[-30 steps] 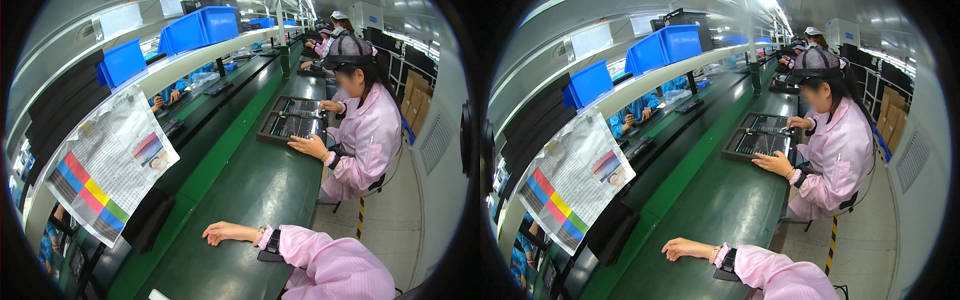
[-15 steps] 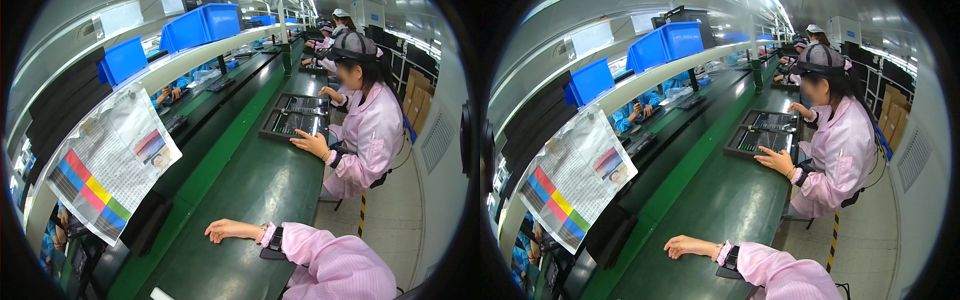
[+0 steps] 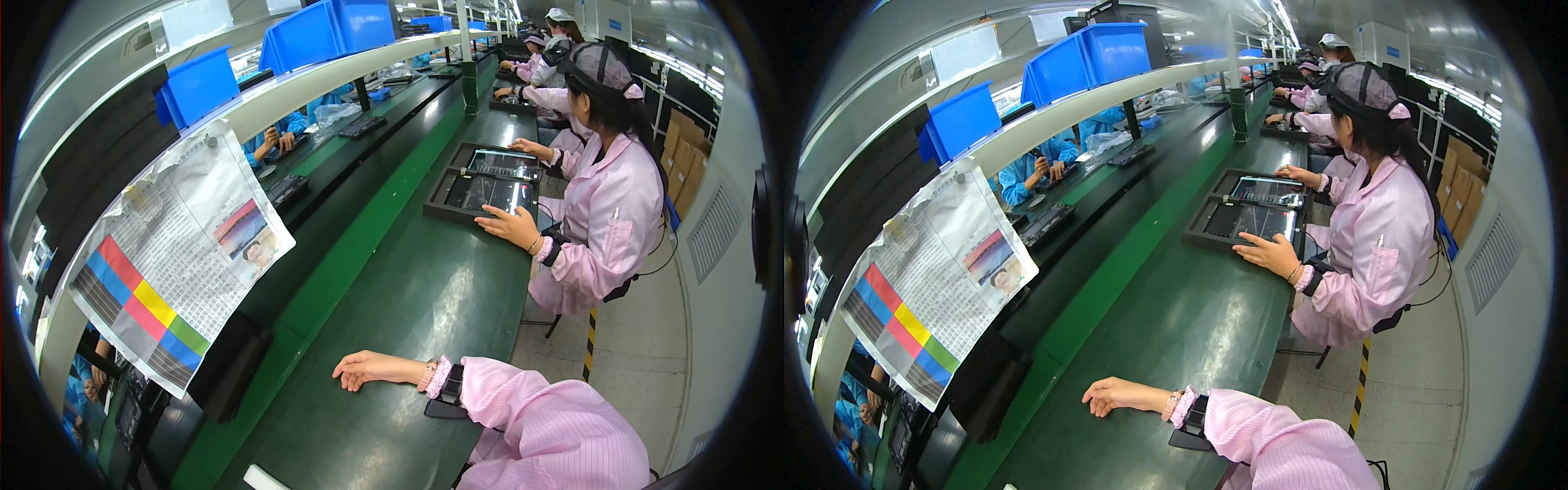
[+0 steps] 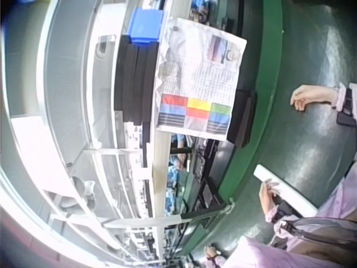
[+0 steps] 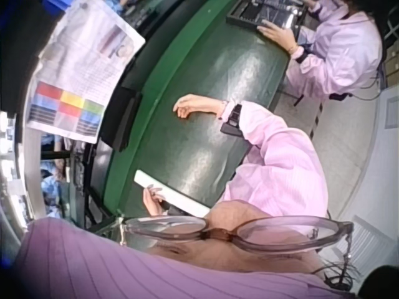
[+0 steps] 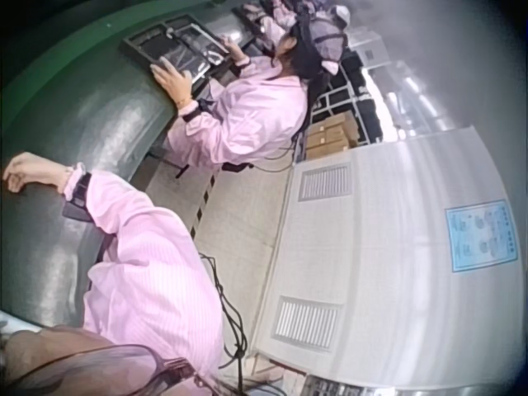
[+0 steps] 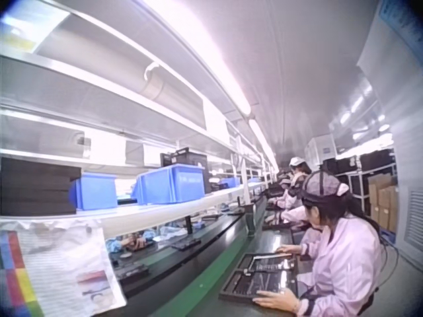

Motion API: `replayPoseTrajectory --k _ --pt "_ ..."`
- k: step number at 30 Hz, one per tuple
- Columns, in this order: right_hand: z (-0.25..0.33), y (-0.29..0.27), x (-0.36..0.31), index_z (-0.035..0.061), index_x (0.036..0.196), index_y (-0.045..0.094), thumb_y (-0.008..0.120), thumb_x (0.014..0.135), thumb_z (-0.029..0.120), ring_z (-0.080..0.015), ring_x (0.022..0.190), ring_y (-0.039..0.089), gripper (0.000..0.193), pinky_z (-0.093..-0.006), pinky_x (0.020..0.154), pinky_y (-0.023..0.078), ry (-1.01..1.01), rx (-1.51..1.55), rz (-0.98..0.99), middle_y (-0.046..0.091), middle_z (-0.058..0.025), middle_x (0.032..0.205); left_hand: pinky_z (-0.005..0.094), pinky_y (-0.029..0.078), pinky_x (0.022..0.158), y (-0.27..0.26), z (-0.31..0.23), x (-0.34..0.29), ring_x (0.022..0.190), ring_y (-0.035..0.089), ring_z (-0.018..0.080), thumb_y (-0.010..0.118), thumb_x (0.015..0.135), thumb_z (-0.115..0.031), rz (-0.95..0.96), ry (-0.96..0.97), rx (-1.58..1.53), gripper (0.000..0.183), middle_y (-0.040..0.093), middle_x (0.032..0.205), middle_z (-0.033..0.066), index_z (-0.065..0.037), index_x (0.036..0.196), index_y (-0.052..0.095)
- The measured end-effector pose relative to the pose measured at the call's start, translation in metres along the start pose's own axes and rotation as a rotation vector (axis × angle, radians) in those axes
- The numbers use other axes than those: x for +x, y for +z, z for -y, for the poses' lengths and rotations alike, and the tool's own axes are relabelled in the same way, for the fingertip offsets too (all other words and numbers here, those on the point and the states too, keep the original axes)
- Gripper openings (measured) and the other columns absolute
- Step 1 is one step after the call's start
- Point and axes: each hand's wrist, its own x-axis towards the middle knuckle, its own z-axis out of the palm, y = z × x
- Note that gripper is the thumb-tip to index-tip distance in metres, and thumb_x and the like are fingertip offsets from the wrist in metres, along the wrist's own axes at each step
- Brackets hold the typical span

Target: Testing software and hardware features of multiple tablets on a factory assembly line.

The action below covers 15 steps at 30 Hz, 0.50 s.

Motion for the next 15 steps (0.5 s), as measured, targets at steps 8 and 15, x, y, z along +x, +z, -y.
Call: replayPoseTrajectory --k 8,15 --pt "0.0013 -0.0001 -0.0006 0.0003 0.108 0.056 0.043 0.096 0.017 -0.014 0.08 0.06 0.024 -0.0252 0.076 0.05 0.016 0.005 -0.012 0.061 -0.0082 0.089 0.0191 0.036 0.039 0.0035 -0.0037 -0.0018 0.045 0.055 0.012 0.038 0.099 -0.032 -0.014 -0.019 -0.004 0.04 0.064 0.08 0.0149 0.004 0.11 0.05" --pt "0.0003 -0.0016 -0.0011 -0.0002 0.108 0.055 0.044 0.096 0.016 -0.0141 0.081 0.06 0.024 -0.0254 0.077 0.05 0.005 0.021 0.004 0.061 -0.0088 0.09 0.0186 0.036 0.038 0.0037 -0.0032 -0.0027 0.046 0.055 0.0118 0.038 0.099 -0.031 0.007 0.0 -0.023 0.039 0.064 0.08 0.0147 0.004 0.11 0.051"
